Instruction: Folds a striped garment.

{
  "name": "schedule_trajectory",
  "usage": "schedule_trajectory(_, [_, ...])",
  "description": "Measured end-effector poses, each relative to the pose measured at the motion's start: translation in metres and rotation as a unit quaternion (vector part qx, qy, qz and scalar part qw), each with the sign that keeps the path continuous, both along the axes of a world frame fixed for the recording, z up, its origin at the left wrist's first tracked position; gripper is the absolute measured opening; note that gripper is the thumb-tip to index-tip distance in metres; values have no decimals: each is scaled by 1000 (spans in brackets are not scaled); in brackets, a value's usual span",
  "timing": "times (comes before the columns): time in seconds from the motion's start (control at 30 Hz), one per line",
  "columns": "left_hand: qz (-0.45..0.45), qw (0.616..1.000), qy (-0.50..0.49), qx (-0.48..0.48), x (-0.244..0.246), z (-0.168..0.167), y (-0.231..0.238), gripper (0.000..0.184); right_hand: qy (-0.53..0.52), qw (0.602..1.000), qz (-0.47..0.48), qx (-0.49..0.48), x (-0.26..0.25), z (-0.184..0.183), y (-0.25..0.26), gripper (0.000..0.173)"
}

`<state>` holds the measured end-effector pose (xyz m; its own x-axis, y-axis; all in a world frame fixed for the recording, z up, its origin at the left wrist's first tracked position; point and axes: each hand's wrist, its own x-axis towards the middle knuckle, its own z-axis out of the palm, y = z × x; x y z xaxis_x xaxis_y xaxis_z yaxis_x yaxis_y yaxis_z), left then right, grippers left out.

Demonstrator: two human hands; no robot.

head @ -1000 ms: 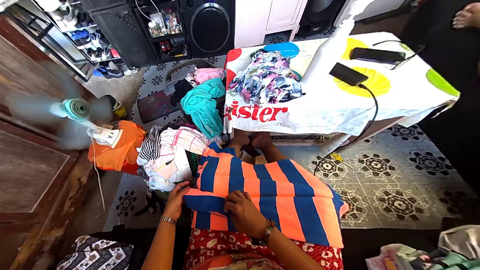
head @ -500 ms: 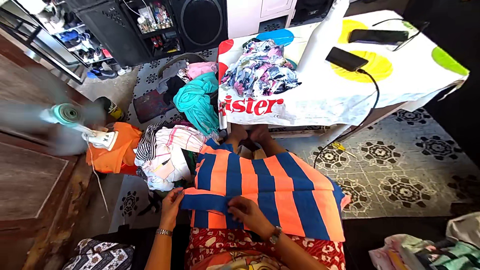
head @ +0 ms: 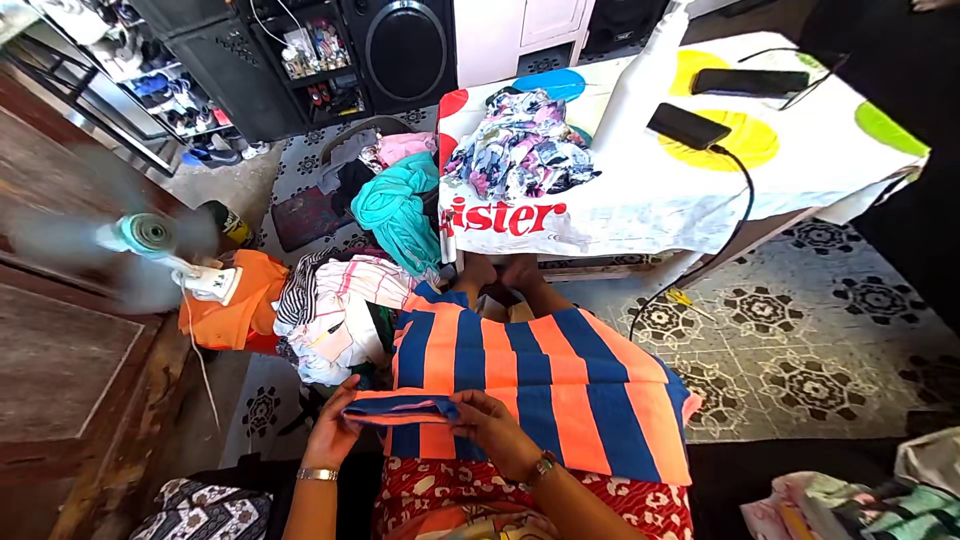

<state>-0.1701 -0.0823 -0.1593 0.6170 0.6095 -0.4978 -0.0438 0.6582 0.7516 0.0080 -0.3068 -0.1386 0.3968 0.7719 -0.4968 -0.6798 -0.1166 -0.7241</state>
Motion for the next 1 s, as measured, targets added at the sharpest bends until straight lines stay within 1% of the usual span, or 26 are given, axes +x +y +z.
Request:
schedule_trajectory(0.03, [-42, 999, 13, 21, -7, -2, 3, 31, -20, 1000, 11, -6, -1, -3, -1, 10])
schedule_trajectory(0.1, [-134, 981, 112, 87, -15, -10, 5, 32, -89, 994, 47, -31, -3, -12, -3, 10])
schedule_trajectory(0.13, [-157, 967, 172, 101, -14, -14, 4, 32, -116, 991, 52, -45, -5, -17, -2, 13])
schedule_trajectory(0.17, [-161, 957, 221, 101, -10, -18, 1, 36, -135, 988, 45, -57, -7, -20, -1, 14])
schedule_trajectory(0.2, [-151, 953, 246, 93, -5, -22, -1, 41, -150, 986, 31, -67, -9, -22, 2, 15])
schedule_trajectory(0.27, [-104, 962, 239, 74, 4, -28, -5, 41, -167, 983, 4, -82, -12, -24, 6, 18])
schedule_trajectory(0.37, [-31, 980, 181, 80, 17, -32, -5, 31, -189, 974, -13, -124, -13, -22, 13, 35])
schedule_trajectory(0.43, [-19, 983, 172, 67, 22, -30, -5, 28, -201, 969, -8, -145, -11, -19, 16, 34])
schedule_trajectory(0.5, [-33, 972, 222, 75, 23, -25, -6, 30, -209, 967, 7, -148, -10, -20, 18, 27])
schedule_trajectory(0.57, [-71, 957, 261, 105, 19, -21, -8, 34, -221, 965, 21, -137, -11, -22, 18, 25])
schedule_trajectory(0.6, [-89, 954, 258, 126, 16, -20, -10, 34, -230, 965, 23, -123, -12, -24, 17, 26])
schedule_trajectory(0.7, [-121, 963, 174, 167, 8, -20, -10, 33, -235, 968, 22, -79, -15, -28, 14, 27])
schedule_trajectory(0.8, [-113, 976, 127, 139, 10, -17, -9, 38, -186, 979, 17, -78, -12, -23, 13, 28])
schedule_trajectory(0.93, [-116, 980, 135, 92, 16, -9, -4, 30, -75, 993, 30, -87, -5, -15, 12, 24])
schedule_trajectory(1.0, [-89, 987, 113, 75, 17, -7, -3, 33, -53, 996, 18, -66, -4, -13, 11, 22])
